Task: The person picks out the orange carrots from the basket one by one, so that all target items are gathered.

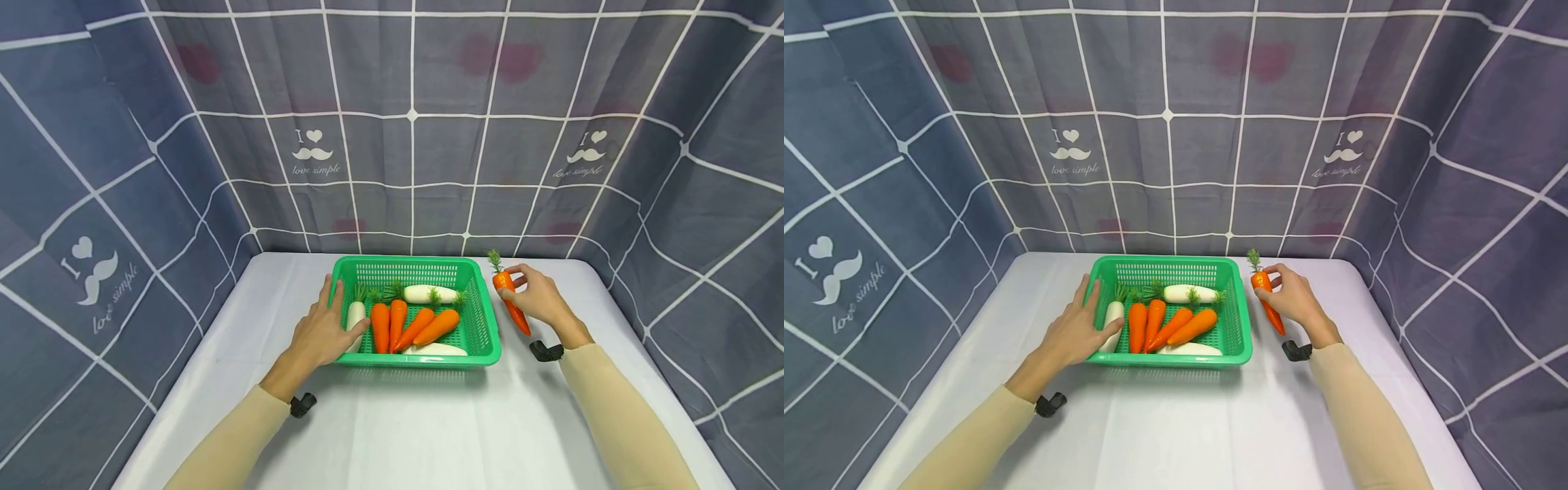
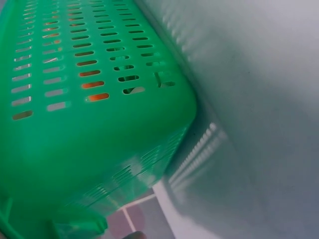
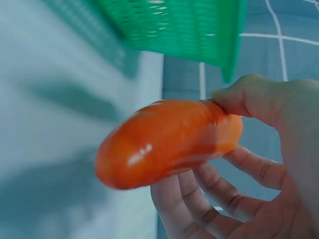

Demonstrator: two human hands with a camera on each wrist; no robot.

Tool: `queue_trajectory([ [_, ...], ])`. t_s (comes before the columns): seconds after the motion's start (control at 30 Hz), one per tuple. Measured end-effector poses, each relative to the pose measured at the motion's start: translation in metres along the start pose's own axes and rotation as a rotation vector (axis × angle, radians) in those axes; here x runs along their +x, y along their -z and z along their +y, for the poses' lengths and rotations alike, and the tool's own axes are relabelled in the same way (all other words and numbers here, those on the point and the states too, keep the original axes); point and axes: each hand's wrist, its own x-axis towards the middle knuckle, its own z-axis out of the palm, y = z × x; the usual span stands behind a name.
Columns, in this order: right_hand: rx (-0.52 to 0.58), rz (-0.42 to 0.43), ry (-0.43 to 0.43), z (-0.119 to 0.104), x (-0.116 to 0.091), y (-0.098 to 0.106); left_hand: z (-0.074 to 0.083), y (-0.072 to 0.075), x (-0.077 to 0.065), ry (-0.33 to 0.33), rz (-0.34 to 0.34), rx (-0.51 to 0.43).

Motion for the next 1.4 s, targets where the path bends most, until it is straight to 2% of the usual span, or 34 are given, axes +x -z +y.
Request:
queue_trajectory([
  [0.3,0.021,-0.055,-0.122,0.027,-0.011,-0.02,-0.001,-0.002,0.0,0.005,0.007,-0.023],
  [0.47,-0.008,-0.081,-0.164,0.036,-0.015,-0.029,-0.001,-0.003,-0.001,0.006,0.012,-0.031],
  [1.23,-0.039,-0.06,-0.154,0.036,-0.02,-0.035,-0.001,-0.001,-0.002,0.009,0.012,-0.028],
  [1.4,-0.057,-0.031,-0.144,0.033,-0.022,-0.032,-0.001,-0.002,-0.003,0.008,0.017,-0.03],
])
